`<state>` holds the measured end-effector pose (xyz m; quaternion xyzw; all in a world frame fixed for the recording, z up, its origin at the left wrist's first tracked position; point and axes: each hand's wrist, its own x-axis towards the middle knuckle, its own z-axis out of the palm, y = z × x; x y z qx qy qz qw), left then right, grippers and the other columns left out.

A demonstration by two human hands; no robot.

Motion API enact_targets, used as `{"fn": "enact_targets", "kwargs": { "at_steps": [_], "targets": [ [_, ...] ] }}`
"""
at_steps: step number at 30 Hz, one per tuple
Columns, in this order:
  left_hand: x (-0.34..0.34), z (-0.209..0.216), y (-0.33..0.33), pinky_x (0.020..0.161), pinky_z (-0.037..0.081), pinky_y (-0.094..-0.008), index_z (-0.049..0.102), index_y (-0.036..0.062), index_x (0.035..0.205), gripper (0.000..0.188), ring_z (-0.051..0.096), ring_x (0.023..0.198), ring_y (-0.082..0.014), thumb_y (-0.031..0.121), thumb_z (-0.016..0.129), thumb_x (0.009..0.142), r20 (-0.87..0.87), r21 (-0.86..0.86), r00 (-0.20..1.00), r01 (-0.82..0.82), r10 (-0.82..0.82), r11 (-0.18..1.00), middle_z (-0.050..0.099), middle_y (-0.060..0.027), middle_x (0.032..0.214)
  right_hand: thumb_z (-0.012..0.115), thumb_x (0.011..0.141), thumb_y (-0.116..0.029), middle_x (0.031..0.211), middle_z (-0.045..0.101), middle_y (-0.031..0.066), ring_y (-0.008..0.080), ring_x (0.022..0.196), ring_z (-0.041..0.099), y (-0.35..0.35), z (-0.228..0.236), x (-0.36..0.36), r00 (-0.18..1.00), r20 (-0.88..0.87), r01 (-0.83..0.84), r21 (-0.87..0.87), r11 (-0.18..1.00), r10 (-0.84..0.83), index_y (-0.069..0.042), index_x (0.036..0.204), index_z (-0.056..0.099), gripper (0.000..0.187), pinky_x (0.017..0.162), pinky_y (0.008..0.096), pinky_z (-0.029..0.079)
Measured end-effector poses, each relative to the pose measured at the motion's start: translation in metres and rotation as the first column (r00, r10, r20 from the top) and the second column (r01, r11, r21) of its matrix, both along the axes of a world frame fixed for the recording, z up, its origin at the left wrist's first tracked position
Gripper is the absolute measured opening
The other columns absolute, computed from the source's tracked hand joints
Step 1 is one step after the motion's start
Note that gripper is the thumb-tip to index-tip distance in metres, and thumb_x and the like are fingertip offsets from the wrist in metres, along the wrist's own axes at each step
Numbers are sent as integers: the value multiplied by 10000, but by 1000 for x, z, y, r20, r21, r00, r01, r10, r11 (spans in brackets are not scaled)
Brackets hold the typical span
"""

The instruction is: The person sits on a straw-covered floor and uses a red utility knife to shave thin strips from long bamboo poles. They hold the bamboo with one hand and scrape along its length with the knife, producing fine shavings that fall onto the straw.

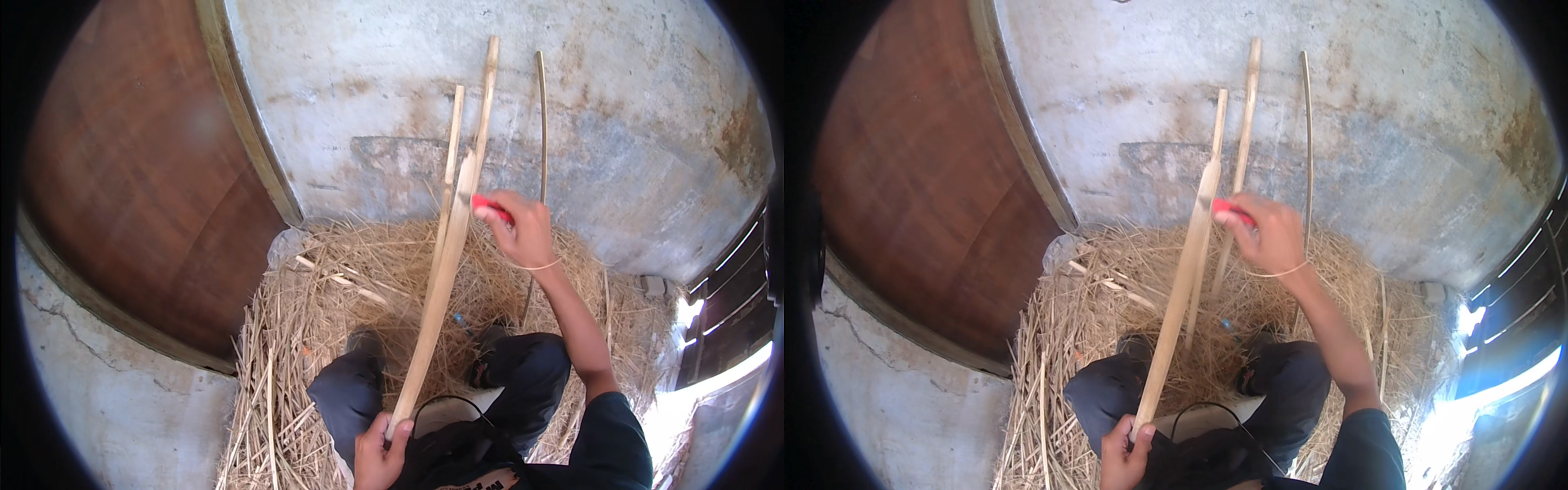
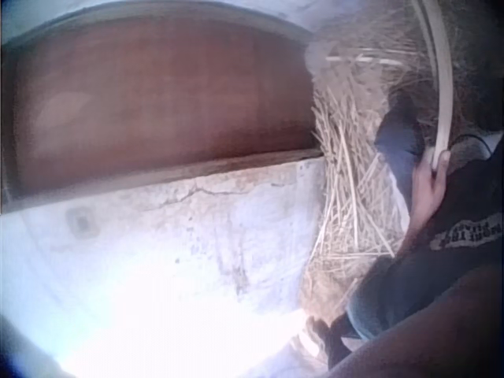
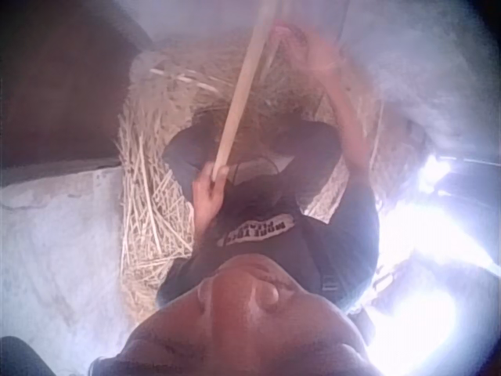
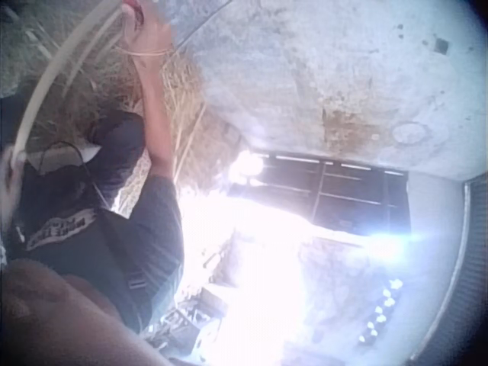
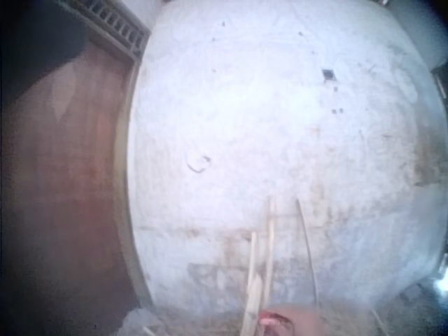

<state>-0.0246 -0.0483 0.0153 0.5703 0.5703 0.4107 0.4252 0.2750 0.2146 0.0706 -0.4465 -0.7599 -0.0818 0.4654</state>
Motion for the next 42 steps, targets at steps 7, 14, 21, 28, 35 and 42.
{"fn": "enact_targets", "kwargs": {
  "at_steps": [7, 14, 21, 28, 35, 42],
  "targets": [
    [-26, -29, -42, 598, 414, -331, 700, 27, 1074, 318, 475, 684, -113, 342, 662, 1088, -4, -125, 999, 40, -41, 991, 520, -25, 722, 578, 1068, -555, 691, 658, 117, 280, 625, 622, 99, 15, 98, 904, -96, 385, -246, 890, -417, -105, 1109, 804, 505, 632, 420, 495],
    [-97, 5, -18, 610, 408, -347, 674, 13, 1046, 291, 472, 698, -143, 293, 619, 1104, -321, 34, 904, -286, 282, 958, 524, -42, 752, 656, 1015, -566, 737, 664, 117, 267, 666, 632, 67, 3, 109, 928, 145, 373, -386, 844, -344, -81, 1058, 753, 497, 661, 433, 485],
    [-185, 29, 68, 543, 357, -256, 581, 60, 1062, 251, 437, 601, -72, 294, 561, 1151, 279, 639, 743, -617, 609, 459, 508, 16, 731, 695, 1029, -459, 707, 644, 87, 202, 629, 610, -17, 12, 47, 997, -29, 49, -524, 851, -76, -83, 1088, 757, 386, 607, 380, 458],
    [-152, 60, 113, 1134, 509, -377, 605, 5, 1253, 465, 625, 1246, -249, 420, 409, 1176, 644, 606, 633, -765, 430, 217, 675, -185, 1287, 771, 995, -341, 781, 682, 141, 237, 637, 645, -81, 13, 16, 987, -128, -149, -515, 844, 96, -38, 1128, 739, 332, 634, 365, 502],
    [-101, 48, 129, 957, 586, -340, 498, -10, 1542, 596, 660, 1144, -191, 428, 517, 1138, 707, 520, 680, -685, 193, 510, 664, -117, 1297, 822, 956, -252, 823, 689, 120, 195, 665, 636, -94, -1, 2, 952, -245, -286, -490, 823, 185, -43, 1171, 733, 313, 644, 330, 499],
    [-4, 28, 127, 998, 612, -323, 434, 45, 1600, 618, 680, 1200, -205, 400, 568, 1112, 832, 334, 554, -523, 14, 784, 638, -124, 1389, 728, 1042, -268, 871, 683, -22, 74, 682, 543, -96, -5, -22, 710, -654, -629, -424, 652, 260, -37, 1440, 633, 470, 670, 263, 458]
  ]
}}
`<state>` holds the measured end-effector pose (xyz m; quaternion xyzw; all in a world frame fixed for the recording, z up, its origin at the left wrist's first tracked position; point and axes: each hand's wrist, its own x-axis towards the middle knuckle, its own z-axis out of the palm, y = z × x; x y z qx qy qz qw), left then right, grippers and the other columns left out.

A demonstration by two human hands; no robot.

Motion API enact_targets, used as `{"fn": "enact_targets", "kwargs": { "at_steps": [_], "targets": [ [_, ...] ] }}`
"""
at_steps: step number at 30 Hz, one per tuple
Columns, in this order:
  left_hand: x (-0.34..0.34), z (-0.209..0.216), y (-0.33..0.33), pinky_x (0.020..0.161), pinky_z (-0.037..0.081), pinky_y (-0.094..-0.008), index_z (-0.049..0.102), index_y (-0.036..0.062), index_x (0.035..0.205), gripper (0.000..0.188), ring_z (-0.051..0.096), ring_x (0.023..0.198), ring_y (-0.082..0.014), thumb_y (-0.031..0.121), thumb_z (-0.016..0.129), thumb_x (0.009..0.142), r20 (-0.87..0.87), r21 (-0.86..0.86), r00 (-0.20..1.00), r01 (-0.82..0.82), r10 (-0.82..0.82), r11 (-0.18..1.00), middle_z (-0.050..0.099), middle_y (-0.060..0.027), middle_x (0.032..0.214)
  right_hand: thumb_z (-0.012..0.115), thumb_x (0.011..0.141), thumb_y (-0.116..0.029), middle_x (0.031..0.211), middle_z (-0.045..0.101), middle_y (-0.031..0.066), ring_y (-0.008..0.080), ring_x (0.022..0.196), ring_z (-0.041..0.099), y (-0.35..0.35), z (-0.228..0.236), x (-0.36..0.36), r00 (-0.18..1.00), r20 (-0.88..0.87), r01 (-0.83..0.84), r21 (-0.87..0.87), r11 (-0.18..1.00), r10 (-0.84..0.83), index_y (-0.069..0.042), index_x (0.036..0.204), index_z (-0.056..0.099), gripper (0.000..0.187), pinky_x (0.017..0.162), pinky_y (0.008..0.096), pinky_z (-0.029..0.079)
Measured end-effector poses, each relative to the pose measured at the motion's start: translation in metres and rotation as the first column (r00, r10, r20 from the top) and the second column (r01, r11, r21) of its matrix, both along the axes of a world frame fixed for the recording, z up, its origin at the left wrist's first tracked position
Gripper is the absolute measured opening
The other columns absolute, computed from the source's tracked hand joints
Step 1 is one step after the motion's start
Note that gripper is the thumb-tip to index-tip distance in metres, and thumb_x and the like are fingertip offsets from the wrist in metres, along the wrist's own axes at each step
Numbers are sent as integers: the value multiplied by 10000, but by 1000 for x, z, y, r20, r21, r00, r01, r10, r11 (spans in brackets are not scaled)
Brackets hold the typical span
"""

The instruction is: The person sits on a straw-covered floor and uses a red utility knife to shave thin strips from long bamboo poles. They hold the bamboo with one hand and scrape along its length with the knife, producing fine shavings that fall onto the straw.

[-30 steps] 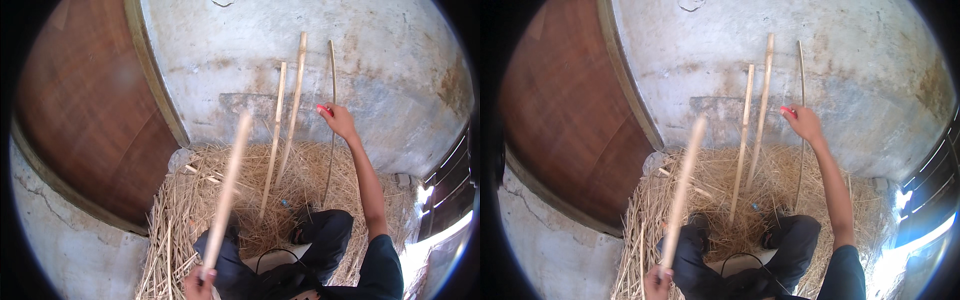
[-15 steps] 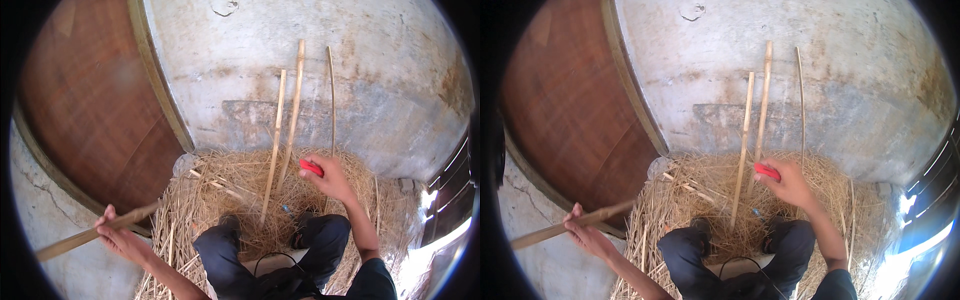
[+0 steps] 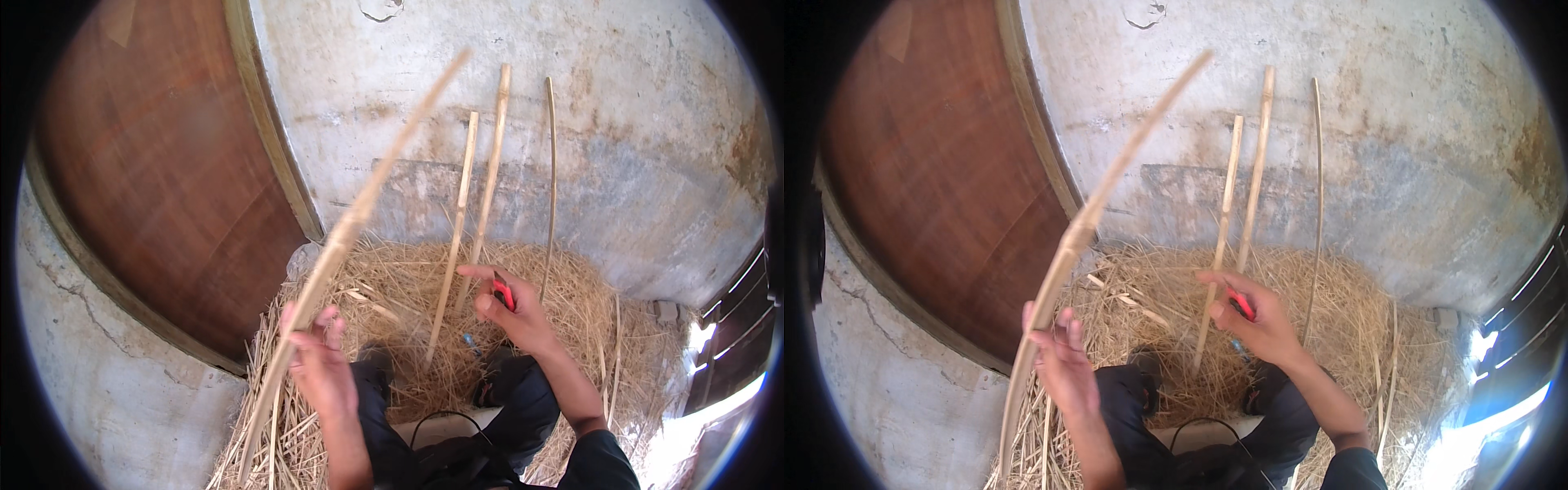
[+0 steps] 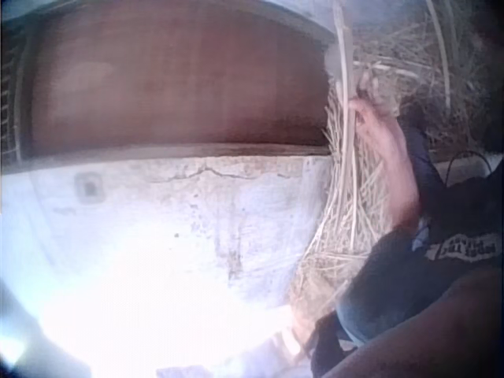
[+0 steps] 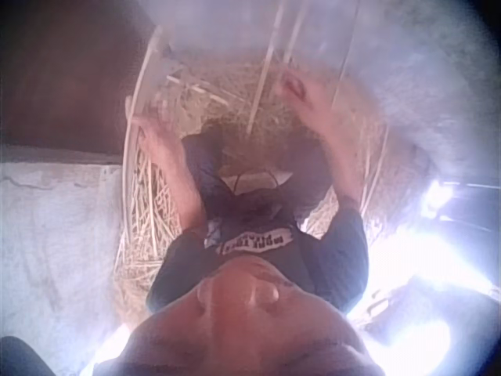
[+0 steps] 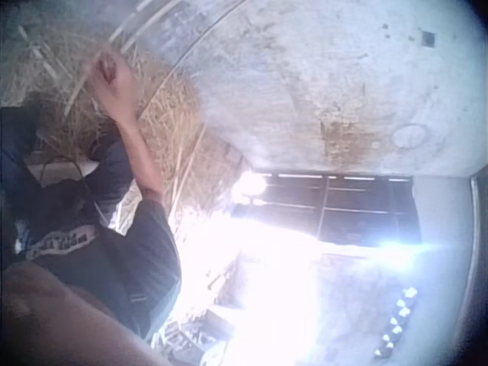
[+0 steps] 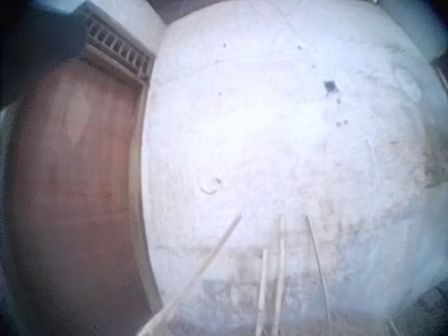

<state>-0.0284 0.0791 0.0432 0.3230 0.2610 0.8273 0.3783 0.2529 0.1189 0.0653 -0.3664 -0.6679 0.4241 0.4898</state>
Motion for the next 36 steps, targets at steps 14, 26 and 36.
{"fn": "enact_targets", "kwargs": {
  "at_steps": [14, 26, 36],
  "targets": [
    [76, -19, -21, 1012, 601, -446, 523, 14, 1543, 546, 681, 1224, -289, 295, 650, 1092, -169, -178, 756, 608, -633, 774, 648, -159, 1433, 606, 1101, -445, 642, 499, -58, 37, 519, 344, 3, 20, -12, 916, -345, 175, -115, 978, -205, 6, 1186, 711, 471, 529, 240, 330],
    [-35, 17, -66, 774, 536, -343, 696, -6, 1282, 466, 681, 812, -174, 353, 762, 992, -945, -35, 328, -123, 8, 992, 746, -100, 914, 632, 1086, -472, 651, 539, -28, 29, 515, 297, 44, 58, 30, 906, -342, 211, -143, 967, -248, -12, 1105, 742, 474, 514, 239, 242],
    [-38, -23, -77, 566, 385, -246, 639, -25, 1278, 509, 454, 609, -76, 411, 391, 1190, -466, -627, 393, 485, -792, 610, 507, 16, 717, 567, 1113, -475, 819, 669, 27, 20, 507, 293, 49, 74, 22, 931, -336, 123, -80, 989, -143, -6, 1326, 671, 525, 481, 219, 231]
  ]
}}
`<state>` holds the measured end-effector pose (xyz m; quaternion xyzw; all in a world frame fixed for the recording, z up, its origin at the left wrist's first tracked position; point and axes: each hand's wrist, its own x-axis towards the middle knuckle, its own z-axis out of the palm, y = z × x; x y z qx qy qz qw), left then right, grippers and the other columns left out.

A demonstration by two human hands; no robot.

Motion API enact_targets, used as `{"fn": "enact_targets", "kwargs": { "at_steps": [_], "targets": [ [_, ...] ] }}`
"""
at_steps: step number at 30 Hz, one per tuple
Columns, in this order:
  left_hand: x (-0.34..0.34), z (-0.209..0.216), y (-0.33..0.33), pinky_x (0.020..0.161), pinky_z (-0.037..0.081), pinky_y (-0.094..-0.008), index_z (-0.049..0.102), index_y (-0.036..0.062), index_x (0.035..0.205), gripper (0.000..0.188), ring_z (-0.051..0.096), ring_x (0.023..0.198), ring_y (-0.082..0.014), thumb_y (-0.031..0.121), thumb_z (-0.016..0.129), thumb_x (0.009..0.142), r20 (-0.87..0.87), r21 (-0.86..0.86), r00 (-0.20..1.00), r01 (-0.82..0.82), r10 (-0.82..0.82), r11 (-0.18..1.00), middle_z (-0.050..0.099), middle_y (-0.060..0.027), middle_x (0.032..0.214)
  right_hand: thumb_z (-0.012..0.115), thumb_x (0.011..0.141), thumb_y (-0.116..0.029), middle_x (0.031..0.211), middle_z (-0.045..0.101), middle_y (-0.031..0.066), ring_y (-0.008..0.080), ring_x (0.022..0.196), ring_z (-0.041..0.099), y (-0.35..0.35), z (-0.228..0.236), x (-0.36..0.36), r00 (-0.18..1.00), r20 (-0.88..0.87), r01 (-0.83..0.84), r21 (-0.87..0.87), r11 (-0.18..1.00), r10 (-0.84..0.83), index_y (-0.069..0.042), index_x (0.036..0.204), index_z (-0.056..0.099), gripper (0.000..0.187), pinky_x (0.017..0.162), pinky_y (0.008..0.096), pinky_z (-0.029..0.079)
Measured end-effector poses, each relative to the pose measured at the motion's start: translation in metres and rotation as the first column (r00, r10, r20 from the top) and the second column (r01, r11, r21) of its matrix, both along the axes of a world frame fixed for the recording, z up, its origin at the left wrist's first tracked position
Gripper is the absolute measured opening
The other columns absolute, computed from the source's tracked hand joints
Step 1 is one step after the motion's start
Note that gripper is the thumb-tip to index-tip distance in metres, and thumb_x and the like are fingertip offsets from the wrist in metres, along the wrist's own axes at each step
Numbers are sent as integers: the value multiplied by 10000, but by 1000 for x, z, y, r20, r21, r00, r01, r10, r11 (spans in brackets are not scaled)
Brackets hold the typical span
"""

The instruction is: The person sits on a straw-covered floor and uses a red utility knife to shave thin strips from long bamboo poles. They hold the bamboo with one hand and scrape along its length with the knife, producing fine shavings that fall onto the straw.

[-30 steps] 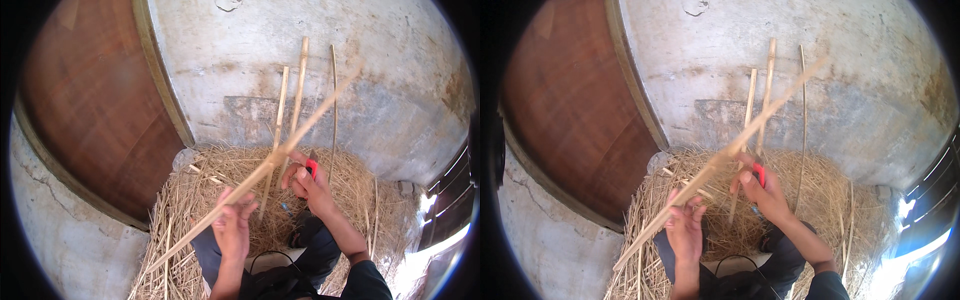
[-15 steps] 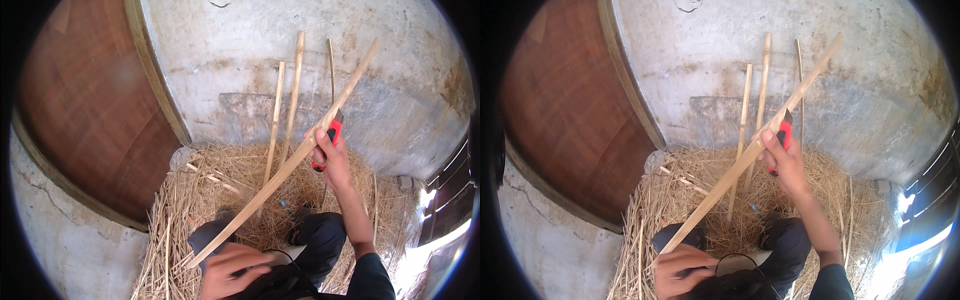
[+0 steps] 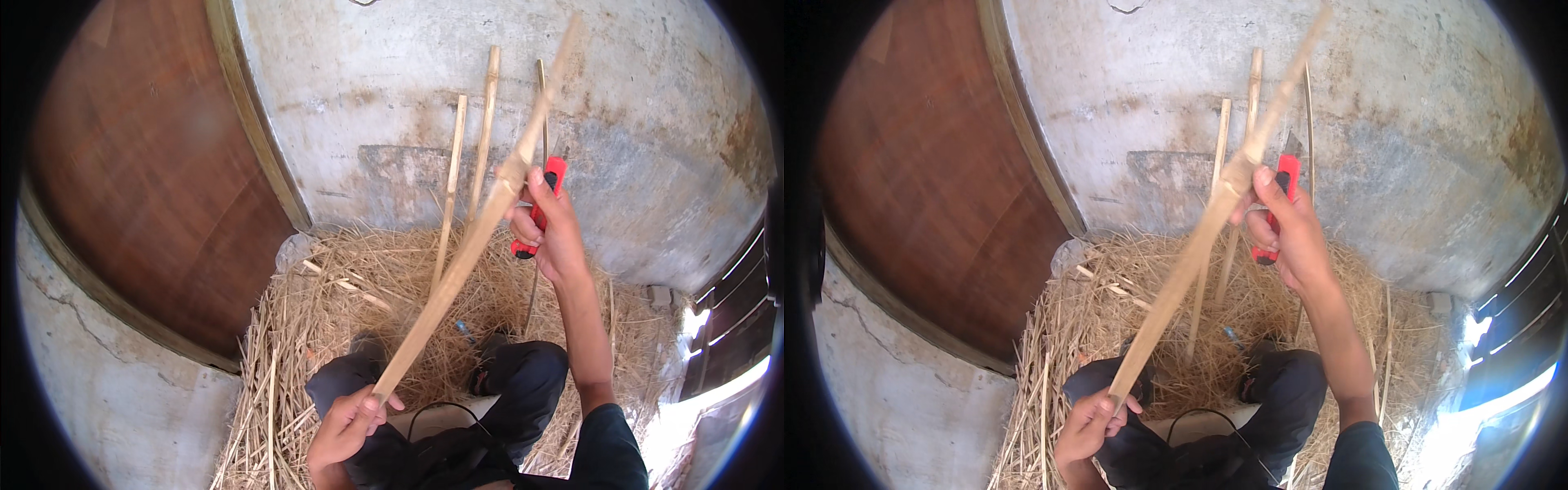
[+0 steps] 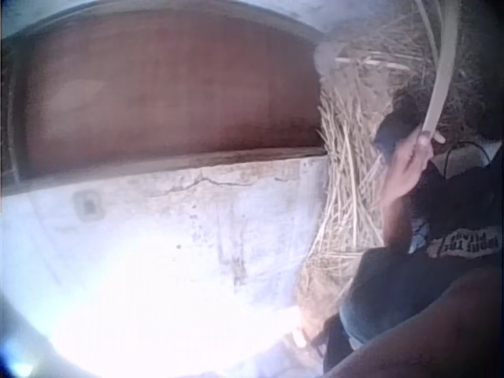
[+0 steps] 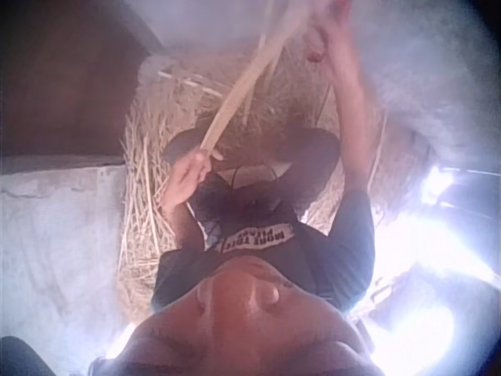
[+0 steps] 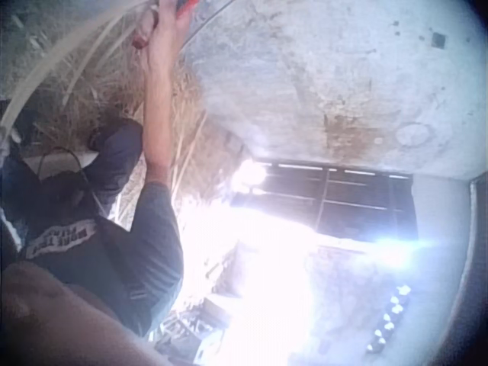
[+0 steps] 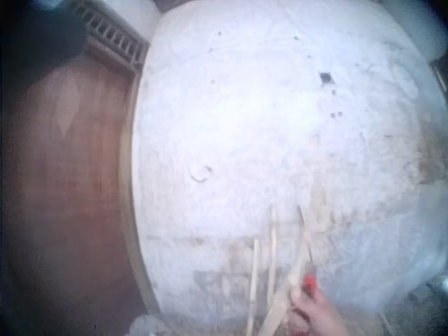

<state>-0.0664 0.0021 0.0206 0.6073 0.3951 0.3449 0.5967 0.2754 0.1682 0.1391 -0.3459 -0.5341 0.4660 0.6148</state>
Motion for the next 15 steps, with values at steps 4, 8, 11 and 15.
{"fn": "enact_targets", "kwargs": {
  "at_steps": [4, 8, 11, 15],
  "targets": [
    [11, -11, -1, 560, 305, -254, 620, -46, 1210, 657, 377, 622, -79, 556, 363, 1159, 250, -102, 967, -28, 53, 994, 483, 18, 752, 549, 1126, -420, 948, 722, 69, 17, 536, 385, -18, -3, -9, 996, 73, -64, 41, 997, 60, -1, 1456, 580, 534, 501, 198, 301],
    [28, -15, 6, 569, 287, -255, 612, -45, 1188, 735, 372, 640, -83, 638, 348, 1132, 350, -206, 935, 10, 64, 978, 465, 17, 764, 637, 1094, -268, 990, 737, 65, 32, 712, 586, -46, -23, -29, 954, 266, -171, 104, 980, 138, -8, 1445, 591, 439, 579, 199, 421],
    [40, -10, 12, 571, 290, -254, 607, -35, 1193, 740, 373, 644, -82, 652, 340, 1128, 362, -240, 931, 49, 42, 969, 457, 17, 772, 718, 1043, -137, 993, 738, 43, 48, 865, 657, -58, -49, -49, 947, 250, -236, 125, 964, 200, -13, 1374, 656, 359, 643, 211, 476],
    [57, -4, 18, 567, 289, -251, 597, -15, 1213, 740, 369, 646, -83, 667, 324, 1124, 383, -232, 924, 95, 1, 968, 462, 11, 791, 757, 1011, -96, 896, 699, -23, -1, 668, 514, -68, -48, -60, 944, 295, -179, 90, 980, 145, -19, 1205, 756, 209, 557, 210, 380]
  ]
}}
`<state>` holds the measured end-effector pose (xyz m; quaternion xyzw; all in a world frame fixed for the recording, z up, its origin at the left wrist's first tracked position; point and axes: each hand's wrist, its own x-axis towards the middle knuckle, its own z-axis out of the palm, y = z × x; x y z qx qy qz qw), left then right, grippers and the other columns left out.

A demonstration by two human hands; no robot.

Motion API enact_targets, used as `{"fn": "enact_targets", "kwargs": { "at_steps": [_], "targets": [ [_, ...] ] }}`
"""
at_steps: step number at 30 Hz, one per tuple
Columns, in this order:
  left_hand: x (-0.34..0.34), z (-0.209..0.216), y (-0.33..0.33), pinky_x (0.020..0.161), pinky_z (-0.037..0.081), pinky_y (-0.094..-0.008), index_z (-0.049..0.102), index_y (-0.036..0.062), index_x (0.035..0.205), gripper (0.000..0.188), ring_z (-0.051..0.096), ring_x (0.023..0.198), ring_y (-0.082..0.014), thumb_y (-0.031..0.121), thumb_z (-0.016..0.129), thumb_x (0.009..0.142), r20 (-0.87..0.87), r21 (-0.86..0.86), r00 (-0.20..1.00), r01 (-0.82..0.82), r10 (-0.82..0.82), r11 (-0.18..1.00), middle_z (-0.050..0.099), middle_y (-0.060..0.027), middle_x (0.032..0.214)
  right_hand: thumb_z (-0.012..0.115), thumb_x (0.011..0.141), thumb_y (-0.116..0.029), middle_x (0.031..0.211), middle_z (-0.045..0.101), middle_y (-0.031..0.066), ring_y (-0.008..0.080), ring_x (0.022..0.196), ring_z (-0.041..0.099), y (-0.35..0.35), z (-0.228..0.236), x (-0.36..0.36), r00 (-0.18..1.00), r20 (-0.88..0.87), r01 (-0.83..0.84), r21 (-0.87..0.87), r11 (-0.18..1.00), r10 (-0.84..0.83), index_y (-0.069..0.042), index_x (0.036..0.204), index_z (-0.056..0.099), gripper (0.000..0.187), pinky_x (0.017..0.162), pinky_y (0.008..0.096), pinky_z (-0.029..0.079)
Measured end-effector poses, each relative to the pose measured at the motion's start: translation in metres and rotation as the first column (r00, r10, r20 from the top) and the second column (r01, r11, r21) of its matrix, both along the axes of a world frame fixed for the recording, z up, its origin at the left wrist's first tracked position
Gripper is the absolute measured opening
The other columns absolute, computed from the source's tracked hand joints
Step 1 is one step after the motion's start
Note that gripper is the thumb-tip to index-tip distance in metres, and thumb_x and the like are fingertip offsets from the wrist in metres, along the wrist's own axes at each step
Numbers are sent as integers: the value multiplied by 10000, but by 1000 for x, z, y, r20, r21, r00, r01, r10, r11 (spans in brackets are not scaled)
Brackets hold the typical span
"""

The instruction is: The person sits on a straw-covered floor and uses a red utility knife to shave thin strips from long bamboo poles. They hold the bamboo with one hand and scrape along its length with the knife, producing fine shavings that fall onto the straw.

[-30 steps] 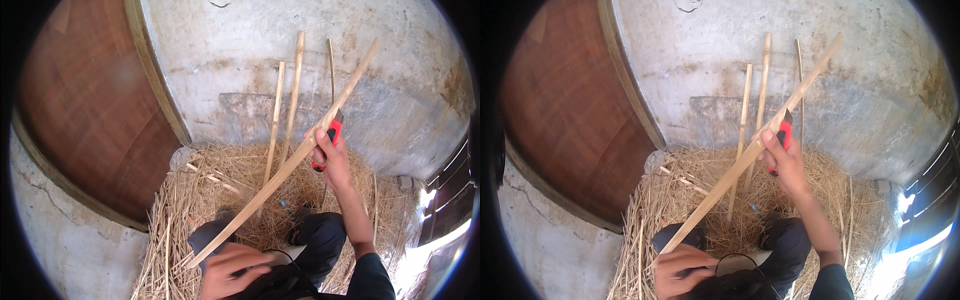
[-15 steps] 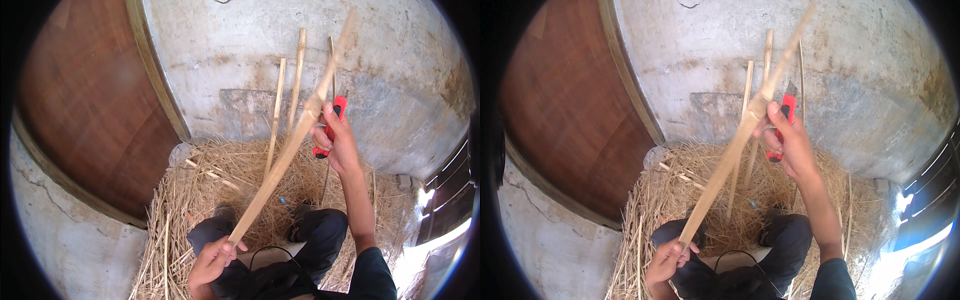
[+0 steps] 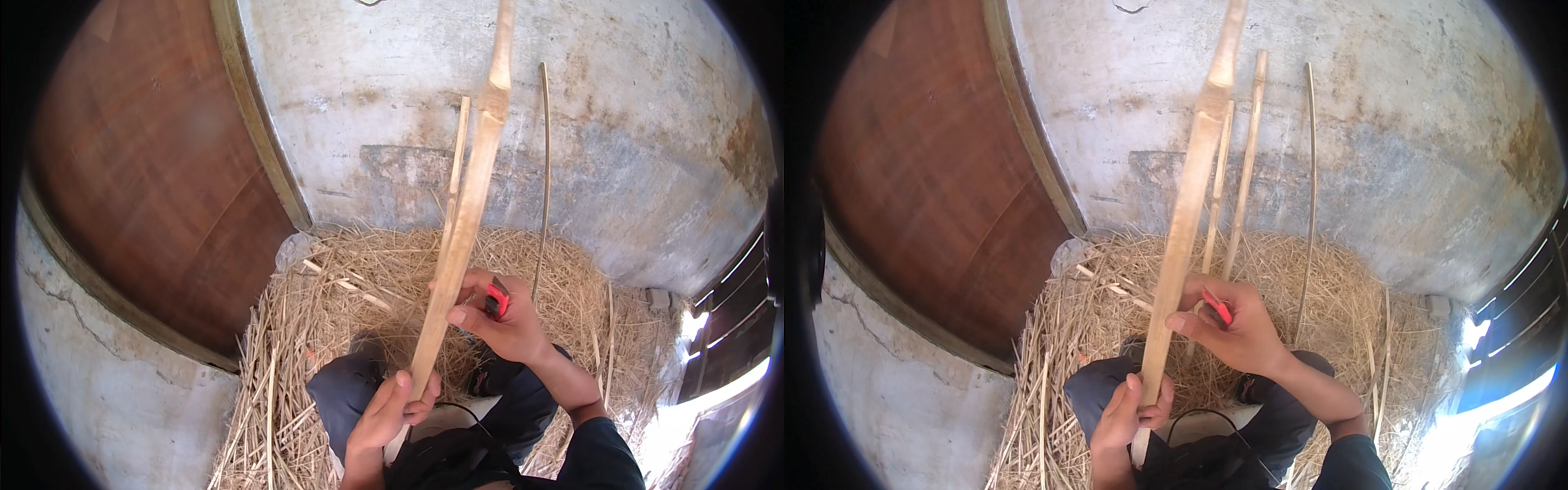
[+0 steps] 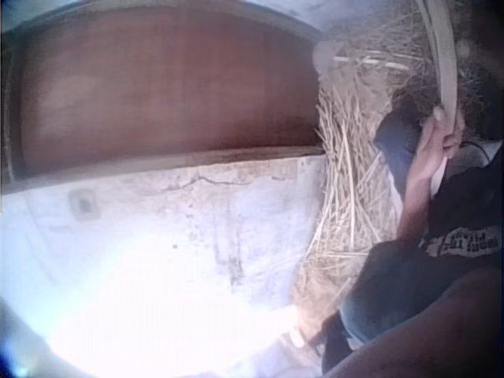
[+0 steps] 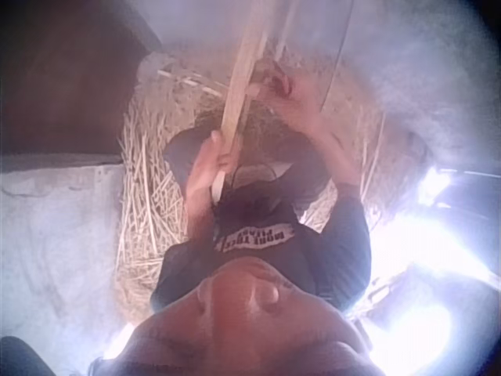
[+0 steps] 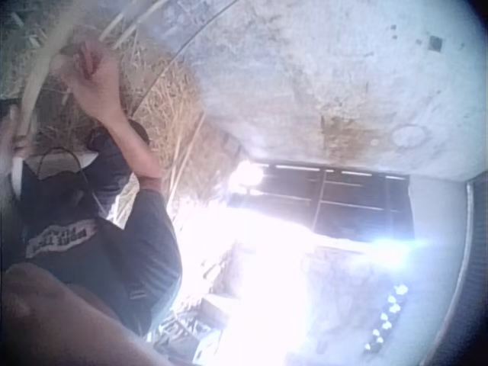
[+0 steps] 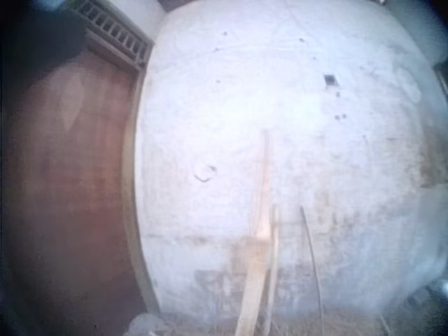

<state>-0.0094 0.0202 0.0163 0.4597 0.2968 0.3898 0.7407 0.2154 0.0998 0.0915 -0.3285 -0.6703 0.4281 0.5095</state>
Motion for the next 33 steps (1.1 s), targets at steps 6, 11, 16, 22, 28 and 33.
{"fn": "enact_targets", "kwargs": {
  "at_steps": [6, 11, 16, 22, 28, 33],
  "targets": [
    [10, 0, 11, 610, 375, -263, 582, -14, 1237, 747, 456, 688, -113, 668, 298, 1127, 43, 61, 998, 45, -48, 997, 484, -15, 825, 763, 1004, -89, 792, 658, -56, -13, 575, 372, 7, -7, 5, 1000, 23, 20, 40, 999, -21, -13, 1152, 762, 166, 514, 231, 276],
    [21, 16, 20, 663, 453, -284, 565, -32, 1315, 794, 561, 736, -146, 687, 292, 1118, 6, 190, 999, -54, 53, 980, 550, -49, 886, 760, 1005, -82, 848, 704, -38, -16, 579, 407, 5, -9, 3, 999, 48, -1, -16, 1000, 2, -19, 1123, 768, 134, 509, 226, 290],
    [22, 36, 24, 631, 422, -246, 547, -54, 1375, 767, 533, 703, -108, 640, 322, 1138, -11, 141, 1000, -9, 11, 990, 562, -39, 885, 758, 1006, -81, 901, 733, -4, -2, 641, 485, 2, -13, 6, 999, 40, -30, -78, 996, 33, -7, 1173, 759, 183, 548, 218, 346],
    [27, 27, 22, 579, 359, -257, 617, -8, 1224, 581, 411, 638, -74, 498, 335, 1181, -122, 89, 982, -131, 141, 987, 509, 3, 800, 812, 957, -183, 871, 697, 72, 109, 689, 623, 2, -4, 23, 922, 377, 0, 216, 976, -83, 10, 1271, 719, 380, 632, 265, 486],
    [29, 35, 13, 600, 375, -287, 595, 2, 1045, 495, 437, 660, -93, 407, 350, 1189, -271, 218, 915, -245, 299, 945, 484, -12, 744, 867, 876, -273, 783, 668, 53, 217, 656, 697, -6, -18, 35, 840, 344, 180, 550, 815, -418, -47, 1145, 722, 380, 588, 324, 535],
    [33, 37, 10, 611, 421, -364, 574, -11, 1005, 488, 507, 636, -191, 380, 349, 1189, -301, 384, 880, -241, 367, 892, 514, -74, 731, 896, 799, -368, 782, 681, 31, 223, 654, 704, -15, -15, 25, 730, 404, 78, 752, 655, -551, -90, 1040, 743, 398, 566, 322, 533]
  ]
}}
